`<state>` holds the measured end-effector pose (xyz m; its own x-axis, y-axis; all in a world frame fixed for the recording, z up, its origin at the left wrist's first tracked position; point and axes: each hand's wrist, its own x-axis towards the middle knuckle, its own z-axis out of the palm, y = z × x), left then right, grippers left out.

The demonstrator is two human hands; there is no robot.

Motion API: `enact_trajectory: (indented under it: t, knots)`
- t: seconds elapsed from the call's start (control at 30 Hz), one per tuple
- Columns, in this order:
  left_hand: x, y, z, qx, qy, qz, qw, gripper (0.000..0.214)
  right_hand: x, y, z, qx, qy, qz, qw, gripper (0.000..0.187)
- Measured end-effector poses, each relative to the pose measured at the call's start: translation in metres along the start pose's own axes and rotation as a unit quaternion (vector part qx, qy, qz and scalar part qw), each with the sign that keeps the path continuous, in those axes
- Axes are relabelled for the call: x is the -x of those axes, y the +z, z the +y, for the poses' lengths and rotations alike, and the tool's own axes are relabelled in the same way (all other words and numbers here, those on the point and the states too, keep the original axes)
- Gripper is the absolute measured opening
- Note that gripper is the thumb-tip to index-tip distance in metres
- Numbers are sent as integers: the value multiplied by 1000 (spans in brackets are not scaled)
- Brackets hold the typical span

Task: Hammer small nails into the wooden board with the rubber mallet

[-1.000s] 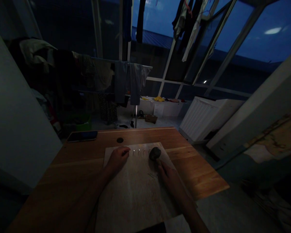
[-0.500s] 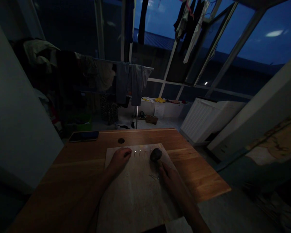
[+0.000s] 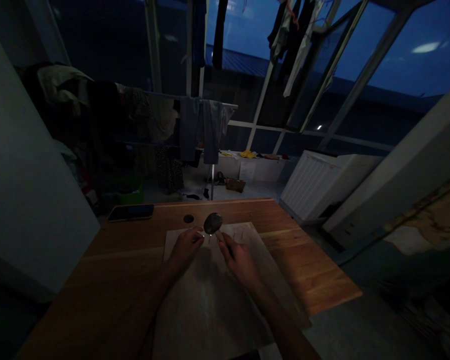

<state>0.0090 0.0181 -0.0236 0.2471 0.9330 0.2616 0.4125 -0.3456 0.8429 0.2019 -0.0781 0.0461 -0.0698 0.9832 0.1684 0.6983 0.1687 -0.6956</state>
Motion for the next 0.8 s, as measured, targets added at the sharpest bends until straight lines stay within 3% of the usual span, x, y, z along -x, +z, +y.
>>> enact_trajectory:
  t: [0.17, 0.43, 0.7, 0.8]
  knots:
    - [-2, 0, -1, -12, 0, -2, 1000, 30, -5, 16, -3, 65, 7, -51, 997, 43]
    - [-2, 1, -3, -29, -14, -14, 999, 39, -4, 13, 3, 4, -6, -38, 999, 43]
    - [0, 3, -2, -72, -2, 5, 997, 38, 27, -23, 35, -30, 50, 0, 998, 59]
    - [3, 2, 1, -122, 58, 63, 989, 28, 42, -37, 45, -13, 63, -13, 998, 54]
